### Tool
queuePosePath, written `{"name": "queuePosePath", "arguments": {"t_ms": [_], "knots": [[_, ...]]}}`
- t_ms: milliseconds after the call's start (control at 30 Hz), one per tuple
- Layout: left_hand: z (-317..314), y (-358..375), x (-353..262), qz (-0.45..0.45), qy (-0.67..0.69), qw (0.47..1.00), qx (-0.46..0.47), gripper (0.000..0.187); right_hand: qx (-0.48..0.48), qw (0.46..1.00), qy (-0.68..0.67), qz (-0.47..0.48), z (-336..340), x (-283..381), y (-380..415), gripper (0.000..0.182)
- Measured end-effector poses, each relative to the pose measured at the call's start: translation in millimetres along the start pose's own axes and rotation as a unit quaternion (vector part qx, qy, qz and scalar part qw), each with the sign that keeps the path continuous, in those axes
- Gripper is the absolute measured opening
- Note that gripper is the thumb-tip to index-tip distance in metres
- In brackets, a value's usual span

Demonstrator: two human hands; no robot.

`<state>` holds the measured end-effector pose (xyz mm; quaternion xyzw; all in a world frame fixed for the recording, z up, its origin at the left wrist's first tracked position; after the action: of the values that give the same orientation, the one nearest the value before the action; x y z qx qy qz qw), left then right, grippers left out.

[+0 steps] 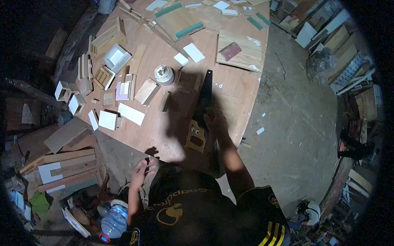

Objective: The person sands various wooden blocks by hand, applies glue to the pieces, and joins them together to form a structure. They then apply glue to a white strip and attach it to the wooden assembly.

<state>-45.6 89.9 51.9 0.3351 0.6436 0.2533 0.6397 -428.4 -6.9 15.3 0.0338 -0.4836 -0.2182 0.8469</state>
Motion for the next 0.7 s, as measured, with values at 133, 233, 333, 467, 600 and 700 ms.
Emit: {"name": "queuePosePath", "arguments": {"t_ms": [133, 233, 333, 467, 600, 700], "knots": [[-3, -17, 1, 0.004, -0.021, 0.999, 0.025, 0.038, 0.038, 0.997, 0.070, 0.016, 8, -16, 21, 0.034], [-12, -26, -13, -0.011, -0.053, 0.996, 0.066, 0.036, 0.079, 0.994, 0.078, 0.000, 6, -18, 40, 0.030], [-15, -38, -25, -0.034, -0.056, 0.992, 0.105, 0.032, 0.080, 0.989, 0.114, -0.043, 7, 4, 60, 0.026], [-7, -58, -32, -0.042, -0.065, 0.987, 0.139, 0.030, 0.038, 0.989, 0.139, -0.016, -10, 1, 45, 0.025], [6, -88, -43, -0.009, -0.024, 0.982, 0.187, 0.032, -0.078, 0.963, 0.226, -0.122, -16, 11, 8, 0.036], [33, -108, -53, -0.043, -0.092, 0.975, 0.200, 0.034, -0.105, 0.926, 0.314, -0.181, -33, 15, -15, 0.043]]}}
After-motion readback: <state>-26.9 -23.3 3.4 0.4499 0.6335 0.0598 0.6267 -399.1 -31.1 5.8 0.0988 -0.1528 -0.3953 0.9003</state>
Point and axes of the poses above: each hand's wrist, its own y-axis away from the middle knuckle, its own z-axis out of the back of the hand, x = y × z, the point moved 7 cm from there along -y, towards the middle knuckle, and after that the axes turned 1 degree about -z, right-handed, at the moved point
